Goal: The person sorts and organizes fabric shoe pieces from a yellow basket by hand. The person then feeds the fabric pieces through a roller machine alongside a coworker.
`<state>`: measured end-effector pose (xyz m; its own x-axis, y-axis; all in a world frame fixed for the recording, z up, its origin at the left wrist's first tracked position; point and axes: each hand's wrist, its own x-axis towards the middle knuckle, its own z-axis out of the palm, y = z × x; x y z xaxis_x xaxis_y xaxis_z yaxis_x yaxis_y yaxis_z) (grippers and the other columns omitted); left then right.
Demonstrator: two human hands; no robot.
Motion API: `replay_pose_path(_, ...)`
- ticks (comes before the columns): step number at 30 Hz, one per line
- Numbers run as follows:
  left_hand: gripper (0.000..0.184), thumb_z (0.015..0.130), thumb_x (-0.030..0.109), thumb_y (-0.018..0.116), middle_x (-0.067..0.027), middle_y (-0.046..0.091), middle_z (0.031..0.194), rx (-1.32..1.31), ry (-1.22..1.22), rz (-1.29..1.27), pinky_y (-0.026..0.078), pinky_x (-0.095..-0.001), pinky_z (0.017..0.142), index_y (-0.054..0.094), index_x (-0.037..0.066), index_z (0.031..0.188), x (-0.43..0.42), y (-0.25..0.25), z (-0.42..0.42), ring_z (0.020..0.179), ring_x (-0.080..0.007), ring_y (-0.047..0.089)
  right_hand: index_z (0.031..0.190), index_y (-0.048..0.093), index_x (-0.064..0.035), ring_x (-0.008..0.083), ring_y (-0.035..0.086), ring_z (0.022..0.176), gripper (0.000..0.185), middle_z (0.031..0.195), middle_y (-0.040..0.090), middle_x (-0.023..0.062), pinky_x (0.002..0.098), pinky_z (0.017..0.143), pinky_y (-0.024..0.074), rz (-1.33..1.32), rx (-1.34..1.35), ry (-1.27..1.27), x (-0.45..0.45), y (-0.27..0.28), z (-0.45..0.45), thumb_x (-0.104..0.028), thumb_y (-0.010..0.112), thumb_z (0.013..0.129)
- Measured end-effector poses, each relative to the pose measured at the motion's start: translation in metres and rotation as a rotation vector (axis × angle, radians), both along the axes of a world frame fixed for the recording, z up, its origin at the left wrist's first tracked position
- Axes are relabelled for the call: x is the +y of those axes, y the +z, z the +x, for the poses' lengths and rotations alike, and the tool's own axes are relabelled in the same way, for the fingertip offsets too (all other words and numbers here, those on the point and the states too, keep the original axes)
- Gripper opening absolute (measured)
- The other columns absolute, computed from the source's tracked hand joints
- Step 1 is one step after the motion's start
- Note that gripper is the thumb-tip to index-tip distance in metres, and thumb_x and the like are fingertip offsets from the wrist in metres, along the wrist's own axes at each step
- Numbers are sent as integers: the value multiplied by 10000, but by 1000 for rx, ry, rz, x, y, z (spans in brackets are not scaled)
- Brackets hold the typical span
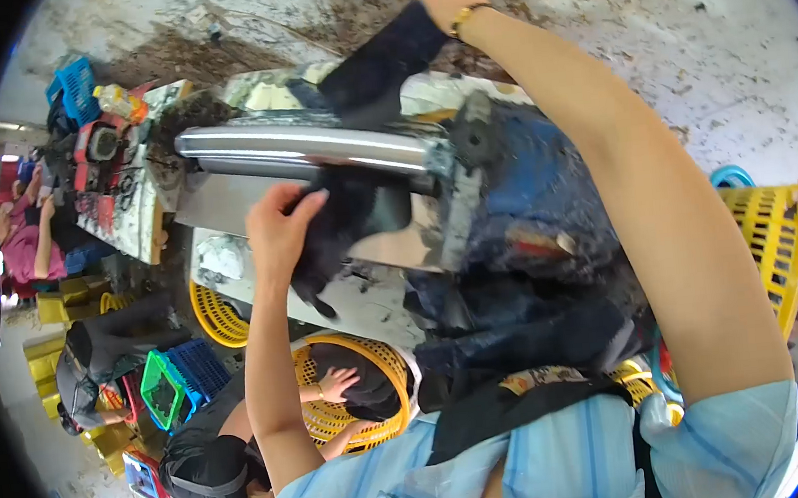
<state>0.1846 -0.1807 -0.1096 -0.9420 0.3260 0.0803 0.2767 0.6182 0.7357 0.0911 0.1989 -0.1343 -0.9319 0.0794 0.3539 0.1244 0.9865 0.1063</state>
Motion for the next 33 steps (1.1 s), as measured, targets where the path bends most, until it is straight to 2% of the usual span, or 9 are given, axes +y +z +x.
replay_pose_path(3, 204, 702, 128, 724, -93, 610, 828, 694, -120, -121, 452, -381, 639, 597, 58, 846, 23, 24, 54, 768, -279, 593, 931, 653, -135, 340, 570, 948, 216, 1017, 572, 153, 421, 743, 488, 67, -481, 337, -56, 17, 17, -183, 548, 749)
replay_pose_path(7, 316, 714, 282, 725, -81, 611, 944, 367, -870, 142, 471, -380, 770, 603, 72, 915, 72, 19, 176, 881, -275, 583, 829, 658, -55, 326, 566, 856, 282, 887, 586, 149, 419, 680, 464, -97, -730, 409, -117, 39, 17, -309, 598, 721)
replay_pose_path(13, 305, 747, 260, 679, -99, 593, 893, 17, -1013, 213, 473, -367, 657, 559, 57, 940, 107, -1, 235, 815, -295, 586, 673, 627, 22, 343, 573, 616, 339, 621, 580, 179, 439, 563, 443, -248, -580, 575, -120, 77, 32, -297, 687, 576)
replay_pose_path(19, 249, 749, 253, 701, -102, 632, 772, 101, -653, -79, 490, -305, 589, 644, 58, 892, 41, 45, 147, 682, -237, 629, 697, 640, 0, 355, 597, 704, 291, 697, 606, 179, 441, 606, 474, -167, -413, 353, -100, 108, 19, -282, 671, 631)
replay_pose_path(21, 258, 736, 215, 710, -123, 656, 762, -358, -286, -34, 475, -282, 590, 670, 15, 896, 11, 48, 90, 641, -171, 628, 723, 643, -6, 356, 607, 761, 260, 772, 621, 182, 438, 645, 487, -167, -297, 284, -94, 113, 22, -260, 665, 671)
replay_pose_path(25, 363, 678, 233, 777, -122, 631, 717, -375, -58, 64, 463, -276, 598, 620, -28, 876, -18, 5, 27, 631, -145, 590, 945, 575, -52, 362, 603, 824, 250, 868, 625, 176, 437, 694, 492, -144, -196, 188, -68, 78, -1, -233, 609, 777)
replay_pose_path(31, 279, 692, 157, 767, -86, 587, 683, 183, 170, -112, 451, -334, 587, 561, 2, 800, 22, 10, 19, 618, -231, 558, 1041, 524, -218, 337, 605, 811, 249, 1014, 500, 160, 416, 664, 497, -22, -176, 442, -72, 39, 24, -131, 496, 809)
replay_pose_path(32, 194, 717, 127, 740, -68, 566, 671, 740, 120, -144, 439, -365, 582, 568, 47, 759, 22, -4, 20, 613, -265, 538, 981, 567, -168, 320, 592, 842, 193, 993, 503, 154, 405, 679, 495, 17, -140, 651, -76, 21, 24, -138, 512, 798)
replay_pose_path(33, 183, 718, 126, 738, -61, 564, 665, 598, 118, -61, 440, -361, 585, 570, 59, 744, 21, -7, 45, 613, -264, 541, 881, 606, -99, 307, 575, 854, 150, 996, 500, 146, 397, 701, 491, 79, -361, 675, -88, 25, 33, -157, 495, 799)
